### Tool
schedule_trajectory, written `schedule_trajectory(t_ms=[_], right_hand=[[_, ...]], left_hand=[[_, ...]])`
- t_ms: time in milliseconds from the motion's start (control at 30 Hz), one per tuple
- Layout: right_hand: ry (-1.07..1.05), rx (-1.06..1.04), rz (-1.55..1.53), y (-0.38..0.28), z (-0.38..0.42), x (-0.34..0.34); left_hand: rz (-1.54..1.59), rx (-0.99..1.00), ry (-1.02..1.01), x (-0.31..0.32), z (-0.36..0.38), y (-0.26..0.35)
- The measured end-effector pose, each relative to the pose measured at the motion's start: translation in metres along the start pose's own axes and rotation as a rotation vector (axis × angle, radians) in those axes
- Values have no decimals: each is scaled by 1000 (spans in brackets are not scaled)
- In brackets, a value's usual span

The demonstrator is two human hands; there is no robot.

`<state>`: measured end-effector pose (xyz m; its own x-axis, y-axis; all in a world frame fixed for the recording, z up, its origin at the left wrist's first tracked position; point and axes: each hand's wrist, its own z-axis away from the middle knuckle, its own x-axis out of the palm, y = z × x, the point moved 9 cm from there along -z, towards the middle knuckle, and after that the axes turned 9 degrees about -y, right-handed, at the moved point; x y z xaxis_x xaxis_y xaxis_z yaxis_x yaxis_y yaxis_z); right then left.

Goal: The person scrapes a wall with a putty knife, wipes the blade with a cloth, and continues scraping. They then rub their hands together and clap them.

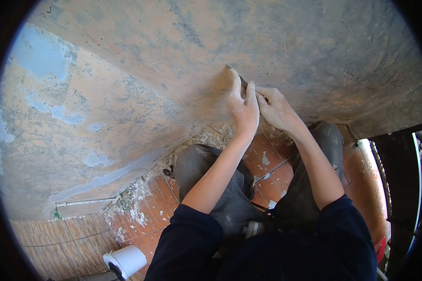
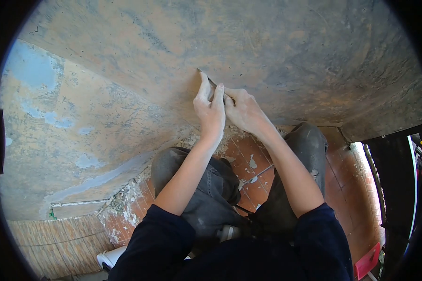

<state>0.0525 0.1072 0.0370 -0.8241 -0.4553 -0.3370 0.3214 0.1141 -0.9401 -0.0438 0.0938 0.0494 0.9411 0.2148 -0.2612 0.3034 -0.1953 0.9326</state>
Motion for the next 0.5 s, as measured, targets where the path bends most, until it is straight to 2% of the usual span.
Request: schedule_trajectory(t_ms=[133,167,300,367,500], right_hand=[[-34,-35,-6,-4,-3,-1],[-98,59,-50,-1,-3,1],[-5,-65,6,-4,-6,0],[-57,18,8,0,-9,3],[-46,-32,-49,0,-5,4]], left_hand=[[96,-90,29,1,1,2],[112,-155,12,0,0,-4],[92,-102,28,-2,-1,0],[-13,64,109,-8,-4,-4],[-6,10,86,-5,0,2]])
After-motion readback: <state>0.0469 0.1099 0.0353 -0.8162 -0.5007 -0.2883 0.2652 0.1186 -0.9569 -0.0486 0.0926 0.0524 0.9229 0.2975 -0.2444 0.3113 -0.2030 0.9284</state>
